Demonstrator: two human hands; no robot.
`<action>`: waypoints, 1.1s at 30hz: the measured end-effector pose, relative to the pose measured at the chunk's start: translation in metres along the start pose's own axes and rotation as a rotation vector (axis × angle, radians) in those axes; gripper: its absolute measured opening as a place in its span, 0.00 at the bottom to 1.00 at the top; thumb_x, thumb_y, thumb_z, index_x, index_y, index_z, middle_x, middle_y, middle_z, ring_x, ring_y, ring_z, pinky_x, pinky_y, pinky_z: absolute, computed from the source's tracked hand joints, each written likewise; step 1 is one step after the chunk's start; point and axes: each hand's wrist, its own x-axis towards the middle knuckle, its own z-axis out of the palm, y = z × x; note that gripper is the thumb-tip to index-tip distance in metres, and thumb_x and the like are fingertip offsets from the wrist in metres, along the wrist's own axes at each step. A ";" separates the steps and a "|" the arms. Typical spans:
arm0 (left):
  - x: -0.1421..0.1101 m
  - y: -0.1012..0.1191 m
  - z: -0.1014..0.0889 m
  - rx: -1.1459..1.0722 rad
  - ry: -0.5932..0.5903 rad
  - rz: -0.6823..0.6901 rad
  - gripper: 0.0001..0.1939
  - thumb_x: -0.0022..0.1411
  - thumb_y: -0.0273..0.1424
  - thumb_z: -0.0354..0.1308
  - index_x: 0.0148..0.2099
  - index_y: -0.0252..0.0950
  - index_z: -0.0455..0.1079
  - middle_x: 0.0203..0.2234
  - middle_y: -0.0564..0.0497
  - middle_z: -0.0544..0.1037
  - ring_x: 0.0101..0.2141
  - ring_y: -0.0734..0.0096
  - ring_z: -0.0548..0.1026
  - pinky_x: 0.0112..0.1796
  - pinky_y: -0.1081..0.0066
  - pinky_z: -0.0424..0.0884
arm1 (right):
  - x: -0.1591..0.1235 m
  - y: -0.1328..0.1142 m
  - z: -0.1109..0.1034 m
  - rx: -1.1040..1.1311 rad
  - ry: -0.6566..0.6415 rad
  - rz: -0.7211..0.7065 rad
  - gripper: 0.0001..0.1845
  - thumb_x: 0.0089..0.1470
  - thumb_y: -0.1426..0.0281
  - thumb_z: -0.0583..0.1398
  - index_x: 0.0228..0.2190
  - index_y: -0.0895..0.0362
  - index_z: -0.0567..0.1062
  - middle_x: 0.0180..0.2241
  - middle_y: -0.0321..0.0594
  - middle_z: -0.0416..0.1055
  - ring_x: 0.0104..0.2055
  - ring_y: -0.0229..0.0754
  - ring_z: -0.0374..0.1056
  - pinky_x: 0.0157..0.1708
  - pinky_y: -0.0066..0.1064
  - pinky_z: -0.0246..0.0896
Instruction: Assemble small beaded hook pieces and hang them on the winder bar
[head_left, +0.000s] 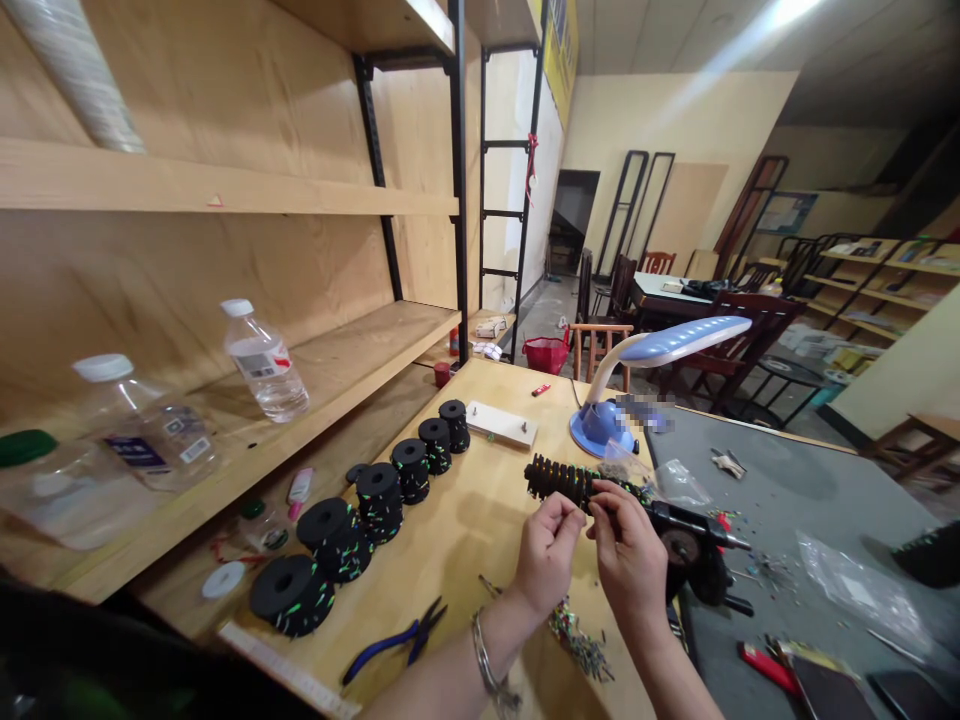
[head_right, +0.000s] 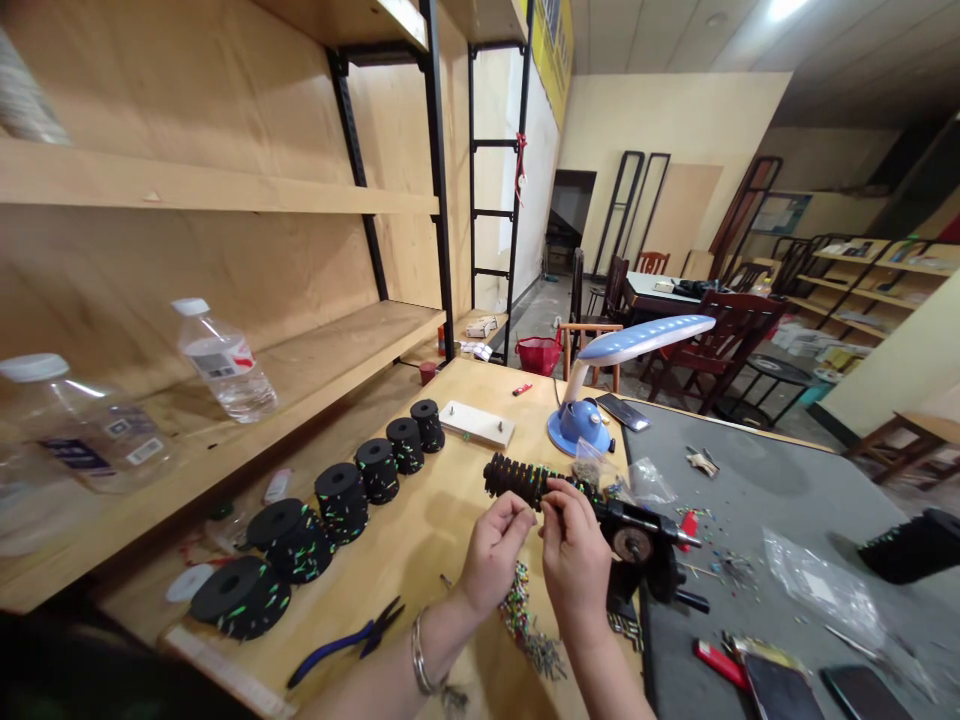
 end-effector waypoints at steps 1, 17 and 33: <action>0.000 0.000 0.000 0.000 0.000 -0.001 0.11 0.63 0.34 0.53 0.29 0.36 0.62 0.22 0.56 0.64 0.26 0.73 0.63 0.30 0.74 0.61 | 0.000 0.000 0.000 -0.007 0.004 -0.006 0.08 0.60 0.68 0.54 0.32 0.55 0.72 0.41 0.49 0.76 0.42 0.48 0.73 0.39 0.39 0.70; 0.000 0.002 -0.001 0.022 0.000 0.021 0.12 0.64 0.35 0.53 0.29 0.36 0.62 0.21 0.56 0.64 0.26 0.74 0.62 0.29 0.74 0.60 | 0.003 -0.006 0.001 -0.100 0.003 -0.018 0.10 0.60 0.66 0.54 0.32 0.54 0.73 0.39 0.47 0.76 0.39 0.46 0.74 0.35 0.34 0.69; 0.002 0.003 -0.002 0.061 0.017 0.027 0.12 0.63 0.37 0.53 0.29 0.35 0.64 0.21 0.56 0.62 0.25 0.74 0.60 0.28 0.75 0.59 | 0.010 -0.014 0.002 -0.238 0.012 -0.001 0.12 0.60 0.65 0.53 0.31 0.54 0.75 0.37 0.43 0.77 0.36 0.44 0.74 0.29 0.29 0.65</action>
